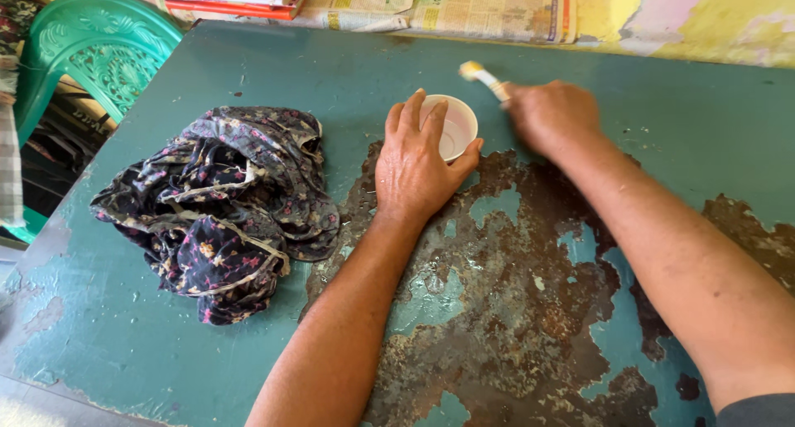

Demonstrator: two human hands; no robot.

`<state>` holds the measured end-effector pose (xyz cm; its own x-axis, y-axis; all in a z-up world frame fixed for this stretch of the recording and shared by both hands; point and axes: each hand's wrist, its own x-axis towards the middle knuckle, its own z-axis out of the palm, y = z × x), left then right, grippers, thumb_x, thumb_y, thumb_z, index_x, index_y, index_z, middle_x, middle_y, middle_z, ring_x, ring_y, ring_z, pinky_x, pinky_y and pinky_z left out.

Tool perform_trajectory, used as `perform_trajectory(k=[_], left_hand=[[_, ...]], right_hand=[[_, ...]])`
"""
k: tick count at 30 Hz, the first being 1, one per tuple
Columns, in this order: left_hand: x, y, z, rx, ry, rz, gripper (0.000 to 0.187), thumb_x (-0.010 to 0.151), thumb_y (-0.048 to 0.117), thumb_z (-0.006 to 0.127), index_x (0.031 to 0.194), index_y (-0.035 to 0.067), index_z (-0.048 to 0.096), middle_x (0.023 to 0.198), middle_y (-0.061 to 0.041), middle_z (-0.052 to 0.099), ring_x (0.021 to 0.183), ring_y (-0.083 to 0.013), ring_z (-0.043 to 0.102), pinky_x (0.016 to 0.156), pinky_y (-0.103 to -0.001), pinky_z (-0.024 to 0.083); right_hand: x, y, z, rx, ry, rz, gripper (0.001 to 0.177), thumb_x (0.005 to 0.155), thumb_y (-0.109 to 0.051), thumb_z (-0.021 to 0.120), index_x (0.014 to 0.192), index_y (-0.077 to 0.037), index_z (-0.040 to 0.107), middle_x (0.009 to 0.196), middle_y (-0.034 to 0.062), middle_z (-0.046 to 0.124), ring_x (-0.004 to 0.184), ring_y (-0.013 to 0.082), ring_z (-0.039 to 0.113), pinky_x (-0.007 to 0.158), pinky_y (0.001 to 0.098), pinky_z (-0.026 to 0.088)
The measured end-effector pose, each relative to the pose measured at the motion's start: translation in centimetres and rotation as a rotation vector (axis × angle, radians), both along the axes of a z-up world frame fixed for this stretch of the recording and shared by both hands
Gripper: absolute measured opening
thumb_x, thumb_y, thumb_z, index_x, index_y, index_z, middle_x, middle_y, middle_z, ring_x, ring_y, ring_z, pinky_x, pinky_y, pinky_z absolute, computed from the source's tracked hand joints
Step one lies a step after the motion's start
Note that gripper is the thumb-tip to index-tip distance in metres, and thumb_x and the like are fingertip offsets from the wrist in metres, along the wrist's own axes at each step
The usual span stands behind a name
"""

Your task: The person uses a toothbrush and a small cup of liquid to scrub a worn teal table surface. They repeatedly dip the brush and scrub different areas, occasionally moving a cloth aside to reach new spots.

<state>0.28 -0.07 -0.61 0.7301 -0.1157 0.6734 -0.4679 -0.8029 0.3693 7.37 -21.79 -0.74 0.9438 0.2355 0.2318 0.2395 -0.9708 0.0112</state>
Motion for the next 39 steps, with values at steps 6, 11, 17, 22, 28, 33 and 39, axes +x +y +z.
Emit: perform_trajectory(k=[6, 11, 17, 22, 28, 33, 39], left_hand=[[0.1, 0.1, 0.0, 0.010, -0.007, -0.011, 0.068, 0.082, 0.048, 0.082, 0.129, 0.003, 0.065, 0.143, -0.026, 0.052, 0.133, -0.0453, 0.048, 0.103, -0.051, 0.052], [0.1, 0.0, 0.0, 0.036, 0.048, -0.002, 0.069, 0.082, 0.050, 0.080, 0.129, 0.003, 0.065, 0.145, -0.026, 0.050, 0.134, -0.0453, 0.047, 0.099, -0.052, 0.053], [-0.1, 0.0, 0.4, 0.032, 0.064, 0.000, 0.068, 0.082, 0.050, 0.081, 0.130, 0.005, 0.065, 0.146, -0.025, 0.050, 0.135, -0.0442, 0.047, 0.099, -0.052, 0.053], [-0.1, 0.1, 0.3, 0.032, 0.054, -0.012, 0.067, 0.083, 0.048, 0.081, 0.131, 0.005, 0.065, 0.146, -0.025, 0.050, 0.136, -0.0448, 0.047, 0.100, -0.052, 0.053], [-0.3, 0.1, 0.6, 0.034, 0.056, -0.003, 0.066, 0.082, 0.048, 0.081, 0.130, 0.006, 0.065, 0.146, -0.024, 0.051, 0.136, -0.0442, 0.047, 0.102, -0.052, 0.052], [-0.2, 0.1, 0.4, 0.058, 0.057, 0.000, 0.069, 0.083, 0.048, 0.082, 0.134, 0.006, 0.062, 0.146, -0.025, 0.051, 0.136, -0.0448, 0.047, 0.104, -0.053, 0.050], [-0.3, 0.1, 0.6, 0.053, 0.058, -0.019, 0.069, 0.082, 0.048, 0.082, 0.135, 0.007, 0.062, 0.146, -0.024, 0.051, 0.136, -0.0457, 0.047, 0.105, -0.055, 0.047]], right_hand=[[-2.7, -1.2, -0.7, -0.053, 0.009, 0.053, 0.031, 0.109, -0.038, 0.053, 0.132, -0.026, 0.070, 0.064, 0.0056, 0.067, 0.045, 0.0194, 0.058, 0.041, 0.0374, 0.052], [-4.4, -2.3, -1.7, -0.072, -0.043, 0.111, 0.033, 0.106, -0.040, 0.053, 0.133, -0.030, 0.069, 0.057, 0.0038, 0.059, 0.037, 0.0131, 0.045, 0.031, 0.0300, 0.039], [-4.6, -5.1, 0.1, -0.130, 0.078, -0.180, 0.032, 0.110, -0.031, 0.050, 0.137, -0.022, 0.065, 0.057, 0.0051, 0.062, 0.034, 0.0148, 0.045, 0.027, 0.0310, 0.040], [-7.8, -3.4, -0.9, -0.081, 0.003, 0.165, 0.035, 0.107, -0.031, 0.050, 0.137, -0.023, 0.065, 0.058, 0.0034, 0.060, 0.033, 0.0103, 0.042, 0.026, 0.0272, 0.039], [-7.7, -7.7, 0.9, -0.189, 0.099, -0.180, 0.038, 0.108, -0.034, 0.047, 0.140, -0.022, 0.063, 0.052, 0.0042, 0.060, 0.031, 0.0139, 0.043, 0.026, 0.0305, 0.039], [-10.8, -6.5, -0.9, -0.069, -0.067, 0.075, 0.038, 0.107, -0.038, 0.048, 0.137, -0.025, 0.066, 0.053, 0.0026, 0.057, 0.032, 0.0126, 0.040, 0.028, 0.0313, 0.038], [-10.1, -7.4, 0.9, -0.113, 0.072, -0.105, 0.036, 0.107, -0.034, 0.051, 0.139, -0.025, 0.064, 0.055, 0.0053, 0.063, 0.036, 0.0203, 0.054, 0.031, 0.0359, 0.046]])
